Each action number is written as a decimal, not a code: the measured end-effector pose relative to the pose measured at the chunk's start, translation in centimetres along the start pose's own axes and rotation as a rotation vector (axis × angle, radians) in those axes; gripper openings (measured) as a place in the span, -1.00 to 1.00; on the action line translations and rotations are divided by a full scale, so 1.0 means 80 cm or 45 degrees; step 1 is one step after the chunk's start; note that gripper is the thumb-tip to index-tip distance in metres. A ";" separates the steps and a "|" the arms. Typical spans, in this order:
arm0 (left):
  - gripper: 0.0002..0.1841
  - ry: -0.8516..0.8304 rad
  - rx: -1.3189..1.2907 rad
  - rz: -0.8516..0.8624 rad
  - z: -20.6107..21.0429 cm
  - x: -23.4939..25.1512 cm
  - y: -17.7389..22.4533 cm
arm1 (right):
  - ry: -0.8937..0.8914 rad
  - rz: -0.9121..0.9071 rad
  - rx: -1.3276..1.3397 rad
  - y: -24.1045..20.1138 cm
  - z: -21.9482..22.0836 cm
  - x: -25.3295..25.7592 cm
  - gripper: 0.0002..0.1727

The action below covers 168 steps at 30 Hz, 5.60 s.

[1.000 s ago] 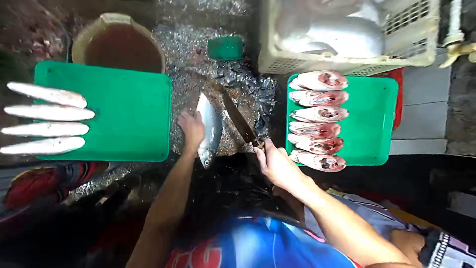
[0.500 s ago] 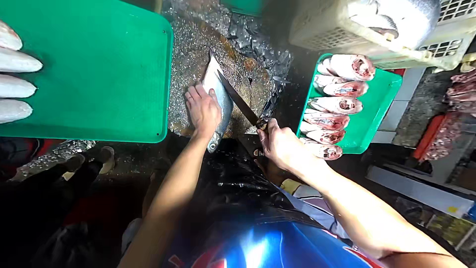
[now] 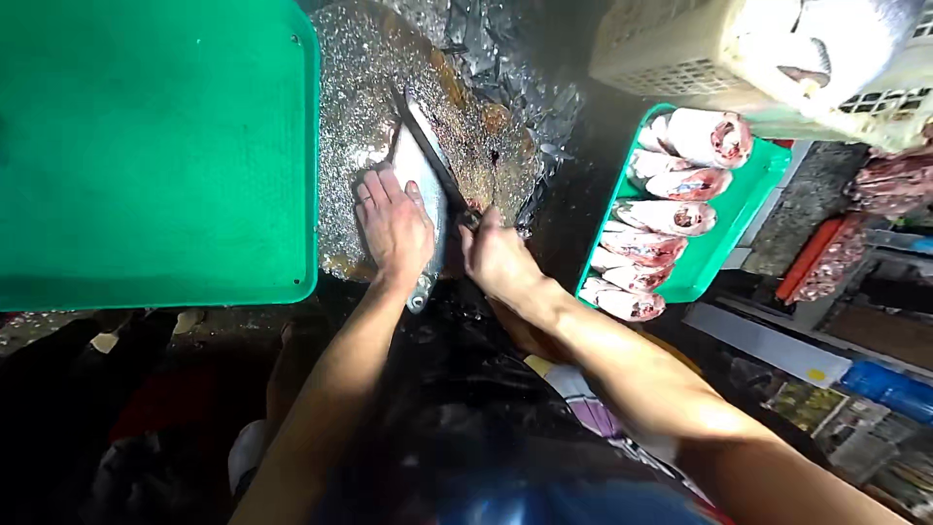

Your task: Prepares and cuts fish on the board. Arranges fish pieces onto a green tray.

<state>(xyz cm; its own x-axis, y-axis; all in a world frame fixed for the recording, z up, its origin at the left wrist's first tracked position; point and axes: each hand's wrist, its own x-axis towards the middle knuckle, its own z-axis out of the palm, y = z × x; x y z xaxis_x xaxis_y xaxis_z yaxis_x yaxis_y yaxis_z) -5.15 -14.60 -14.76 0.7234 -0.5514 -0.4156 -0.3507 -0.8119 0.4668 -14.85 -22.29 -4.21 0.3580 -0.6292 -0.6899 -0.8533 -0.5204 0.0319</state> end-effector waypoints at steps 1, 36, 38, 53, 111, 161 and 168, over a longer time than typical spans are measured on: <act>-0.44 0.001 -0.016 0.016 -0.002 0.003 -0.002 | 0.078 -0.038 0.038 -0.016 0.006 0.029 -0.48; -0.42 0.108 0.023 -0.128 0.011 -0.002 0.004 | -0.014 -0.135 0.161 0.089 0.088 0.004 -0.38; -0.42 0.145 -0.078 -0.129 0.007 0.004 0.002 | -0.037 -0.161 0.115 0.101 0.071 -0.020 -0.43; -0.44 0.219 -0.267 -0.054 0.021 -0.023 -0.017 | -0.093 -0.128 -0.271 0.077 -0.024 -0.127 -0.61; -0.53 0.247 -0.234 -0.168 0.032 -0.046 -0.013 | 0.022 -0.147 -0.037 0.064 0.105 -0.029 -0.39; -0.51 0.330 -0.373 -0.361 0.042 -0.082 -0.004 | -0.048 -0.392 -0.029 0.132 0.116 -0.053 -0.45; -0.57 0.543 -0.769 -0.229 0.075 -0.111 -0.023 | 0.142 -0.540 -0.174 0.157 0.053 -0.150 -0.54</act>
<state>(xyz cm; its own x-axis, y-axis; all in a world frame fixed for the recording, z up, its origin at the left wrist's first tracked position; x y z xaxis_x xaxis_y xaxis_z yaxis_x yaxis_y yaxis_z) -14.52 -9.38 -16.57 0.9489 -0.1986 -0.2453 0.0922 -0.5687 0.8173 -31.49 -18.82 1.42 0.7096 -0.3985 -0.5811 -0.5674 -0.8121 -0.1359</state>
